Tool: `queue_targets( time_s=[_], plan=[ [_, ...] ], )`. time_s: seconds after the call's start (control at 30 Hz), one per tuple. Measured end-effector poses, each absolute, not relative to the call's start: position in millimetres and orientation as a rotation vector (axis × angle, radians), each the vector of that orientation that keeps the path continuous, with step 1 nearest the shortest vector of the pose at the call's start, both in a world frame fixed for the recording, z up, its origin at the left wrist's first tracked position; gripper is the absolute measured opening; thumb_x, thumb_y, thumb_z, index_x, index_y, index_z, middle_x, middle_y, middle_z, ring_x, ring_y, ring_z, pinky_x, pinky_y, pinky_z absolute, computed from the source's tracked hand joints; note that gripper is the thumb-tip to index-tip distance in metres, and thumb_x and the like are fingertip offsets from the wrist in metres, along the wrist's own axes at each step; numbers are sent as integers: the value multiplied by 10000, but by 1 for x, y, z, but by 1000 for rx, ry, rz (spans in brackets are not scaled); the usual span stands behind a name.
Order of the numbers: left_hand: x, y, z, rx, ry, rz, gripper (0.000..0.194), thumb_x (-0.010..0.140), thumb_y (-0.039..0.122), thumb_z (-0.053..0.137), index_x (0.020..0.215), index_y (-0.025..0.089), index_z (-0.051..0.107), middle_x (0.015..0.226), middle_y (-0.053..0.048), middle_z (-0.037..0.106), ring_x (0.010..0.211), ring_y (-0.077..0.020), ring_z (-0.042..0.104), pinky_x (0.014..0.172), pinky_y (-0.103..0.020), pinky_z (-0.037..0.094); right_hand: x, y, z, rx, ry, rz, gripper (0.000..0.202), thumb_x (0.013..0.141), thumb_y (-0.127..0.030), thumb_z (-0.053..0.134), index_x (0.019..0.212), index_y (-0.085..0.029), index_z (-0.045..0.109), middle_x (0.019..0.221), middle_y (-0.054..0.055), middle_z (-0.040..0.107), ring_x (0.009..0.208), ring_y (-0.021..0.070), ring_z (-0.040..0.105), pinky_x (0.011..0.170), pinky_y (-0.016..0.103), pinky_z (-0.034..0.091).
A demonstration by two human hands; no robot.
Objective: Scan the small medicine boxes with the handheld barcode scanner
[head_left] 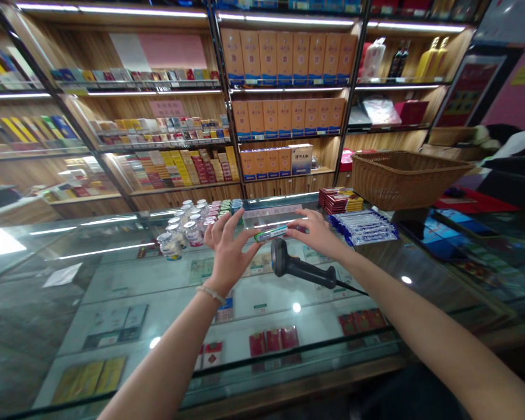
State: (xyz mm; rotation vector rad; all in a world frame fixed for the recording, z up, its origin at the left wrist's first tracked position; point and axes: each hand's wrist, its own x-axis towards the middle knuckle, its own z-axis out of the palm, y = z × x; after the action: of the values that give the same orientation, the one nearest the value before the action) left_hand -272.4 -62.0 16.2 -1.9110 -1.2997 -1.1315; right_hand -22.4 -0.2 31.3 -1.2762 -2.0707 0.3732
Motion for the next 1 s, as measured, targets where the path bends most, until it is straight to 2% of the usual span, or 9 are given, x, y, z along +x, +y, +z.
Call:
queue_targets(
  time_s=[0.2, 0.47, 0.7, 1.0],
  plan=[
    [-269, -64, 19, -1911, -1273, -1131, 173, 869, 417, 788, 1016, 328, 805, 1516, -58, 582, 1418, -338, 442, 1228, -548, 232, -23, -1, 32, -1253, -2073, 460, 332, 898, -560, 717, 1099, -313, 811, 1547, 75, 555, 1485, 330, 391, 1212, 614, 299],
    [-260, -69, 23, -1964, -1384, -1111, 169, 904, 417, 744, 1047, 338, 788, 1553, -39, 548, 1454, -344, 408, 1234, -562, 227, -19, -6, 31, -1178, -2007, 471, 303, 872, -530, 724, 1039, -286, 792, 1567, 82, 523, 1489, 331, 376, 1204, 617, 299],
    [-246, -74, 28, -1990, -1462, -1080, 245, 883, 427, 766, 1114, 345, 766, 1596, -61, 481, 1479, -367, 364, 1237, -597, 212, -20, -17, 38, -1086, -1910, 205, 238, 863, -474, 717, 975, -267, 751, 1566, 91, 503, 1470, 326, 371, 1196, 567, 317],
    [-238, -76, 33, -2039, -1434, -1092, 349, 893, 499, 739, 1206, 344, 748, 1632, -71, 418, 1489, -369, 334, 1247, -613, 211, -13, -30, 53, -1017, -1956, -24, 234, 815, -364, 723, 1030, -270, 711, 1644, 48, 404, 1542, 344, 250, 1224, 574, 211]
  ],
)
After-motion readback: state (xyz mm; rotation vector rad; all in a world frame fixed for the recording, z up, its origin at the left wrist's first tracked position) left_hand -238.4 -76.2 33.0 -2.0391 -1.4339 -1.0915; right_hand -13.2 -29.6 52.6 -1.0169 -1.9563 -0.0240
